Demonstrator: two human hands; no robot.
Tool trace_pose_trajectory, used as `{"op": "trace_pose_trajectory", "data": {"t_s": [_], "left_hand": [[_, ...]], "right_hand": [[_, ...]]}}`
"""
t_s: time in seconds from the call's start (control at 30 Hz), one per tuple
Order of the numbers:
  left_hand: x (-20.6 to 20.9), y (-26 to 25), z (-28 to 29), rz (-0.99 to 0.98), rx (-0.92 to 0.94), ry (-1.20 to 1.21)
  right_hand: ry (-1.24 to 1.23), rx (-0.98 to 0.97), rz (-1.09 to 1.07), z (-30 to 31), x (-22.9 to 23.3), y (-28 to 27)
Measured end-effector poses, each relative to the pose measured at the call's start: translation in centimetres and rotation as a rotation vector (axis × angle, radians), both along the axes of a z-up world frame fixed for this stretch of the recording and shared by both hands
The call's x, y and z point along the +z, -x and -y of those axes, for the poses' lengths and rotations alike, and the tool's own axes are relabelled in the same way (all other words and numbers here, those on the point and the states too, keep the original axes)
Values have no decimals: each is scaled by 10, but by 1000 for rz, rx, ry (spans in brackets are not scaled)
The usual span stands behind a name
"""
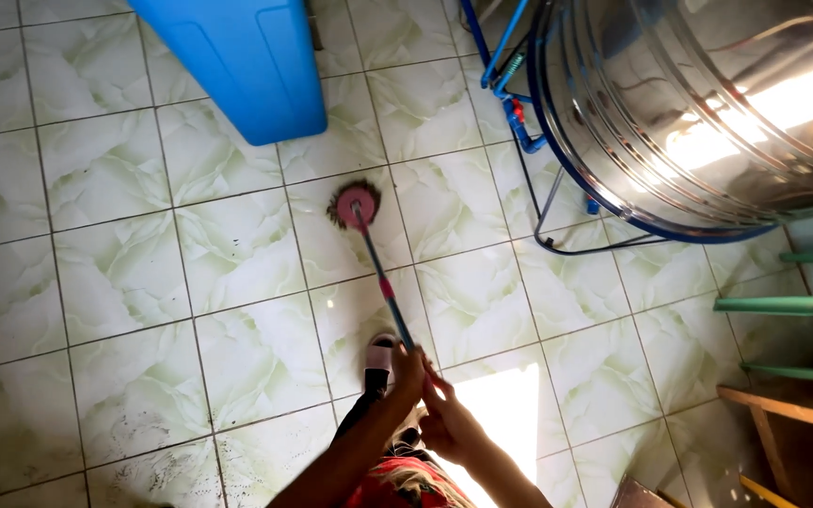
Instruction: Mop the tiled floor in a water production facility.
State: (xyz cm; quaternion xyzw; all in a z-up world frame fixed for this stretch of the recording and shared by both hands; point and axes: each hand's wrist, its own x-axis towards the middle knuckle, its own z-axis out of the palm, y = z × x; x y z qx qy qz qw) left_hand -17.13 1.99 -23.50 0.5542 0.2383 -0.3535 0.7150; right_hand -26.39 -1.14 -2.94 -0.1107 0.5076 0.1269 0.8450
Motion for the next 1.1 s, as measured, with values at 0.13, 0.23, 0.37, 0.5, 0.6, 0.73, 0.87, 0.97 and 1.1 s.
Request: {"op": "trace_pose_trajectory", "data": {"t_s": [0.13, 0.23, 0.37, 0.5, 0.6, 0.73, 0.87, 0.97, 1.1], "left_hand": [[50, 49, -18, -144, 101, 18], [75, 23, -16, -199, 108, -26], [34, -57, -3, -74, -2, -133], [-54, -154, 27, 89, 45, -155], [-18, -193, 9, 66, -184, -284], [-40, -168, -49, 356, -502, -423], [-65, -108, -107, 730, -964, -685], [32, -95, -138, 630, -990, -586], [98, -123, -171, 76, -610, -306]], "right_hand": [[-30, 49, -188, 7, 82, 1], [3, 113, -172, 0, 50, -4], [38, -52, -9, -1, 2, -64], [27, -218, 223, 13, -68, -139], [110, -212, 166, 3, -66, -184], [138, -188, 148, -39, -55, -159], [203, -161, 189, -92, -19, -109], [255, -19, 45, -119, 17, -95], [573, 413, 88, -114, -21, -103]]}}
